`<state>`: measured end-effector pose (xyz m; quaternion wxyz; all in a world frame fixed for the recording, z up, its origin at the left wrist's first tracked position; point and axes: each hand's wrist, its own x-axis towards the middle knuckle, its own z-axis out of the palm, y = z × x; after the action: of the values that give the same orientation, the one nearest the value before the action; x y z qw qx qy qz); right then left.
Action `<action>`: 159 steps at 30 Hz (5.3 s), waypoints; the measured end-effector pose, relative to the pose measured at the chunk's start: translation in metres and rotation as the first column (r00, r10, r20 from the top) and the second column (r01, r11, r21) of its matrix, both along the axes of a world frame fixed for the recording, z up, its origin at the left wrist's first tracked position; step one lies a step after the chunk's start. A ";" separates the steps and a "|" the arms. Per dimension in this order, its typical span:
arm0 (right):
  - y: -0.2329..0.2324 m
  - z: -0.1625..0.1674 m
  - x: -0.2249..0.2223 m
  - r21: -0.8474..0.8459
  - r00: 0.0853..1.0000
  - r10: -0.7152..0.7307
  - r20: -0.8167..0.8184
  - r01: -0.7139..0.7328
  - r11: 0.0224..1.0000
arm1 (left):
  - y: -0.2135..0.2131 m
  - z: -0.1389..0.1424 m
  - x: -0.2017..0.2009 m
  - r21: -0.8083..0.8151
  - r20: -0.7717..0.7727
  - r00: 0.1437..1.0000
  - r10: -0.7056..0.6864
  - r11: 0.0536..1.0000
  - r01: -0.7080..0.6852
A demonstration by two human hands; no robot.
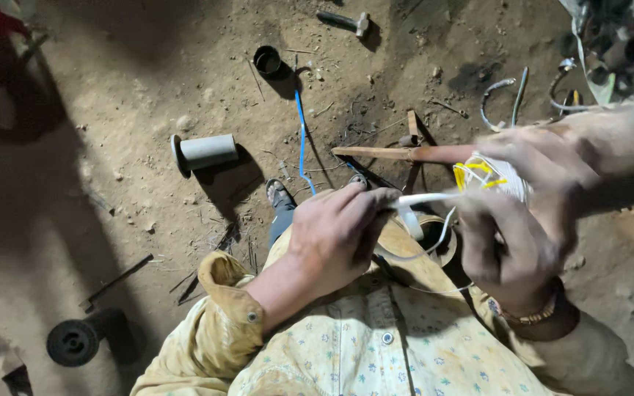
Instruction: The person sits on the ground and wraps white adhesive tape around a bundle of white and yellow wires, winding the tape roll repeatedly along the bundle and pulling the wires taut as they work.
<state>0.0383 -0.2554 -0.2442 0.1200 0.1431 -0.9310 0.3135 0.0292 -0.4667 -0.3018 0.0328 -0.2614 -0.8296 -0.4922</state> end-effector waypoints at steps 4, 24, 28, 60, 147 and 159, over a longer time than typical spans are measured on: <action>-0.002 0.001 0.001 0.024 0.934 0.349 -0.075 -0.348 0.937 | -0.002 0.003 -0.002 0.321 0.244 0.964 -0.107 0.947 0.024; -0.005 0.002 0.001 0.017 0.984 0.164 -0.062 -0.164 0.986 | 0.000 -0.008 0.000 0.250 0.305 0.952 -0.029 0.967 -0.050; -0.006 0.013 -0.009 0.024 0.946 0.324 -0.012 -0.324 0.946 | 0.000 -0.005 0.001 0.278 0.198 0.973 -0.122 0.959 0.064; -0.010 -0.006 -0.020 0.105 0.991 0.061 0.120 -0.073 0.992 | 0.004 -0.005 0.005 0.022 -0.188 0.982 0.025 1.000 -0.021; 0.005 -0.031 -0.020 -0.057 0.987 0.014 0.162 -0.004 0.998 | 0.020 0.006 -0.006 -0.003 -0.139 0.990 0.014 1.000 -0.014; 0.005 -0.007 -0.020 -0.181 0.966 0.259 -0.002 -0.255 0.950 | 0.018 -0.004 -0.008 0.145 0.166 0.985 -0.039 0.989 0.015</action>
<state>0.0188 -0.2508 -0.2513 0.0806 0.2482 -0.8736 0.4108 0.0216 -0.4488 -0.3055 -0.0252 -0.2270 -0.7885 -0.5711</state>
